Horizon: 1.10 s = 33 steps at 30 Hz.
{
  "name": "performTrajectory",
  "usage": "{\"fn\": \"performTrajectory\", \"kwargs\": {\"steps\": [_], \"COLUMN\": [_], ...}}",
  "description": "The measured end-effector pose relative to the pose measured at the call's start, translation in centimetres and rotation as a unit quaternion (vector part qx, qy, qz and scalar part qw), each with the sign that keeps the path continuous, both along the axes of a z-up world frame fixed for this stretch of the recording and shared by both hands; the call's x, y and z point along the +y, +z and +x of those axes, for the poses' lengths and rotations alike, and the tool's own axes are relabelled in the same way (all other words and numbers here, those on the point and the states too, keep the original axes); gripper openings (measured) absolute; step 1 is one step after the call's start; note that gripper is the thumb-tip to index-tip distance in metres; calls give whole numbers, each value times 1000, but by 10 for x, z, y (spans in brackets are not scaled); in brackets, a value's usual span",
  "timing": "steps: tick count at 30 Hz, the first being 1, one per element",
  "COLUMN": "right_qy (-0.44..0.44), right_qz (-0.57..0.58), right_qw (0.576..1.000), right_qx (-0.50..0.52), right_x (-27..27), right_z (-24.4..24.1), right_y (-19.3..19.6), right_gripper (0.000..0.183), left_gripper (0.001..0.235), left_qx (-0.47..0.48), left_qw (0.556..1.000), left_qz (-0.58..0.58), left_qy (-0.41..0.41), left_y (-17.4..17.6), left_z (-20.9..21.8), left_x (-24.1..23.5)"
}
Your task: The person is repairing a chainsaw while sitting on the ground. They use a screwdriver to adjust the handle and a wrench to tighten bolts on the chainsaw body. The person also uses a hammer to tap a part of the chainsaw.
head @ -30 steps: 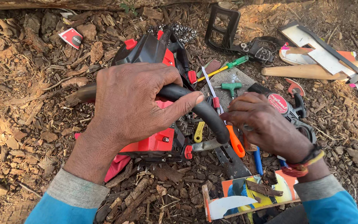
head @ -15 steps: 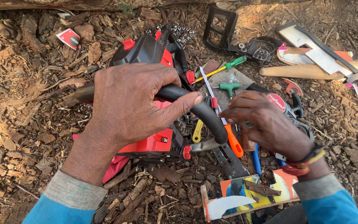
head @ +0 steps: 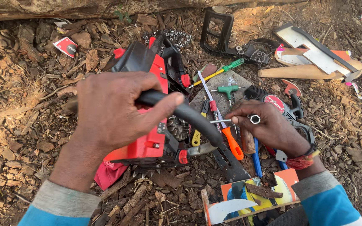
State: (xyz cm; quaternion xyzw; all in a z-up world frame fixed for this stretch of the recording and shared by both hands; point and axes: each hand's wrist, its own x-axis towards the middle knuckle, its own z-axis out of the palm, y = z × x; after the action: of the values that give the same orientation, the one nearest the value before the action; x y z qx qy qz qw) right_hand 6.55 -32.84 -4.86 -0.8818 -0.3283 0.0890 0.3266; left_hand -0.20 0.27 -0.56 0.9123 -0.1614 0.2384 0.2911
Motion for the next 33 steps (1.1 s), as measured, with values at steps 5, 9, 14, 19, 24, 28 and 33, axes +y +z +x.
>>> {"fn": "performTrajectory", "kwargs": {"steps": [5, 9, 14, 19, 24, 28, 33], "right_qy": [-157, -60, -10, -144, -208, -175, -11], "right_qz": [4, -1, -40, -100, -119, -180, -24], "right_qw": [985, 997, 998, 962, 917, 933, 981], "right_qx": [74, 44, 40, 211, 319, 257, 193], "right_x": [-1, 14, 34, 36, 40, 42, 40], "right_z": [9, 32, 57, 76, 99, 111, 117], "right_y": [4, 31, 37, 34, 26, 8, -17], "right_gripper": [16, 15, 15, 22, 23, 18, 19], "left_gripper": [36, 30, 25, 22, 20, 19, 22], "left_qx": [-14, -3, -6, 20, 78, 85, 89], "left_qw": [998, 997, 996, 993, 992, 987, 983], "left_qz": [9, 2, -21, -27, 78, 135, 161], "left_qy": [58, 74, 86, 109, 56, -1, -13], "left_y": [-7, -11, -14, -27, -47, -62, -76], "left_z": [-2, -2, 5, 14, 22, 20, 17], "left_x": [17, 15, 10, 7, 41, 64, 79]}}
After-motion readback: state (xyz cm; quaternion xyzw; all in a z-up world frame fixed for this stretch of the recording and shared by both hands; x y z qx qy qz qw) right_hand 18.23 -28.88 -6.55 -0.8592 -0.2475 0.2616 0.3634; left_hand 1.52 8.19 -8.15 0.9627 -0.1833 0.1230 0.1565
